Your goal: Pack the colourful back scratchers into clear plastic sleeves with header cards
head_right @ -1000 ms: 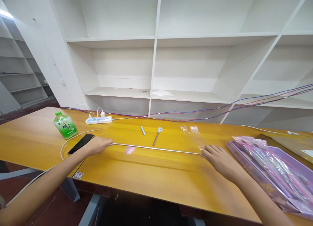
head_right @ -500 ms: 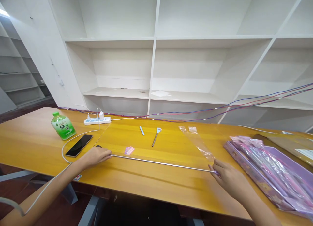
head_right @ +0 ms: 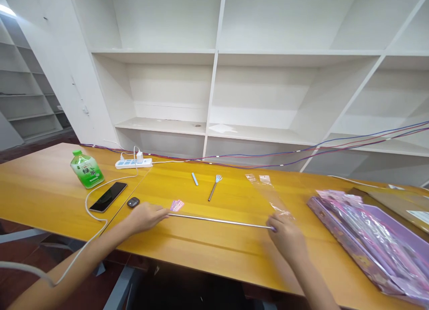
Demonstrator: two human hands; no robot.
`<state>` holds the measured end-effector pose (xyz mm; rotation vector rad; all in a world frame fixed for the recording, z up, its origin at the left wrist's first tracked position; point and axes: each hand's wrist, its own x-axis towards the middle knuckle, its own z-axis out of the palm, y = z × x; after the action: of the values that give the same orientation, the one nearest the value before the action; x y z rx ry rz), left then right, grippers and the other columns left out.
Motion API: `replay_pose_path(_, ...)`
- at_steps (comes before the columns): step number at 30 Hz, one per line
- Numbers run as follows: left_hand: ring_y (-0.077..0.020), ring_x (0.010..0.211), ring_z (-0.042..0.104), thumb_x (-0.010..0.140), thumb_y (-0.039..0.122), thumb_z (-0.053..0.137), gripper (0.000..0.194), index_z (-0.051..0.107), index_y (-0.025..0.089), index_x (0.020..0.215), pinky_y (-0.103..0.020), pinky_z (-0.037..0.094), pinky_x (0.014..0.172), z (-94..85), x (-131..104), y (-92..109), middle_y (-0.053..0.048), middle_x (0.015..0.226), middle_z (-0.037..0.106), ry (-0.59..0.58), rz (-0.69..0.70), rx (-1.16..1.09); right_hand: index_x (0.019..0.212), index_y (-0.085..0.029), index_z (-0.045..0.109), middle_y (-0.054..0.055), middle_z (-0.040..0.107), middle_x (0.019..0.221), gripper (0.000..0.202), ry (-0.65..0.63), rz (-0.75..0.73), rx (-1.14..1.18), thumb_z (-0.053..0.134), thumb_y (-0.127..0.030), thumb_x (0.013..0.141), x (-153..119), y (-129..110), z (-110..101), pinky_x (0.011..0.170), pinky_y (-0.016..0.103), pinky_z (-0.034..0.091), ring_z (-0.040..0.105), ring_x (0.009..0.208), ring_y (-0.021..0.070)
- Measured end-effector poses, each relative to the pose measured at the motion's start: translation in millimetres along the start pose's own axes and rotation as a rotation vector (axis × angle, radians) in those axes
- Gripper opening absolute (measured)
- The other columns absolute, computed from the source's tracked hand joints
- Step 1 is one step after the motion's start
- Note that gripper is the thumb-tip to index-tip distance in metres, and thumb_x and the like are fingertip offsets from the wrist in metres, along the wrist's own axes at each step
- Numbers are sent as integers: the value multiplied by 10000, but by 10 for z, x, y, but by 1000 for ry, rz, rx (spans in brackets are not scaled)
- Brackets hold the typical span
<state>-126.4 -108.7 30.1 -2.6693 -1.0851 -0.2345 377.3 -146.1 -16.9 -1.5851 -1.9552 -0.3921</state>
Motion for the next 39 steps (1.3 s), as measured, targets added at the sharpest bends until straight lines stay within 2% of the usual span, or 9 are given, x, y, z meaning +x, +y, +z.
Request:
replay_pose_path(3, -186, 641, 638, 1097, 451, 295, 480, 706, 222, 1004, -277, 370, 586, 17, 528, 580, -99, 783, 708, -6, 16, -48, 631, -209, 573, 58, 596, 722, 307, 5, -124, 45, 435, -89, 877, 252, -963, 343, 637, 279, 341, 539, 675, 166)
replay_pose_path(4, -193, 642, 646, 1096, 470, 287, 493, 701, 222, 996, -285, 378, 590, 28, 660, 718, -98, 765, 705, 3, 21, -65, 626, -205, 569, 62, 589, 709, 322, 48, -113, 39, 431, -69, 883, 310, -1231, 444, 651, 283, 339, 534, 684, 171)
replay_pose_path(7, -187, 649, 659, 1091, 512, 296, 501, 692, 233, 963, -289, 408, 622, 83, 797, 874, -78, 765, 715, 38, 17, -116, 668, -192, 606, 59, 597, 712, 359, 80, -189, 29, 428, -58, 950, 364, -1670, 620, 652, 290, 316, 519, 672, 165)
replay_pose_path(14, -178, 659, 673, 1083, 496, 365, 458, 698, 213, 944, -265, 437, 617, 255, 486, 752, -80, 787, 731, 1, 14, -178, 753, -180, 665, 45, 605, 714, 307, -140, -298, 33, 498, -128, 1004, 222, -1641, 650, 592, 313, 221, 507, 608, 146)
replay_pose_path(24, -203, 686, 709, 1039, 595, 437, 475, 739, 236, 967, -263, 446, 631, 234, 518, 768, -66, 774, 750, -147, -47, -195, 802, -213, 723, 37, 703, 783, 246, -442, -154, 15, 575, -246, 996, 209, -1773, 541, 566, 296, 238, 620, 650, 161)
replay_pose_path(29, -228, 693, 720, 1053, 594, 379, 519, 747, 238, 972, -281, 440, 617, 169, 554, 844, -85, 796, 764, -196, -31, -156, 864, -212, 739, 47, 747, 839, 246, -474, -181, -7, 549, -242, 1017, 165, -1819, 559, 565, 286, 274, 673, 686, 175)
replay_pose_path(32, -248, 686, 718, 1057, 606, 333, 570, 744, 224, 954, -286, 414, 590, 112, 530, 773, -105, 790, 764, -196, -18, -106, 893, -213, 738, 51, 749, 822, 235, -416, -225, -33, 532, -203, 1006, 125, -1674, 508, 569, 279, 314, 689, 693, 183)
replay_pose_path(34, -247, 667, 709, 1056, 613, 323, 591, 737, 216, 914, -277, 383, 573, 53, 412, 551, -109, 772, 757, -173, -25, -82, 884, -212, 730, 60, 745, 804, 253, -371, -248, -52, 504, -171, 989, 66, -1324, 373, 583, 277, 361, 696, 697, 192)
replay_pose_path(39, -192, 553, 627, 1064, 563, 377, 551, 702, 199, 808, -250, 322, 555, -106, -264, -373, -69, 643, 695, -96, -111, -43, 841, -225, 743, 107, 773, 823, 279, -179, -178, -91, 473, -194, 907, -296, 284, -190, 618, 282, 493, 721, 691, 219)
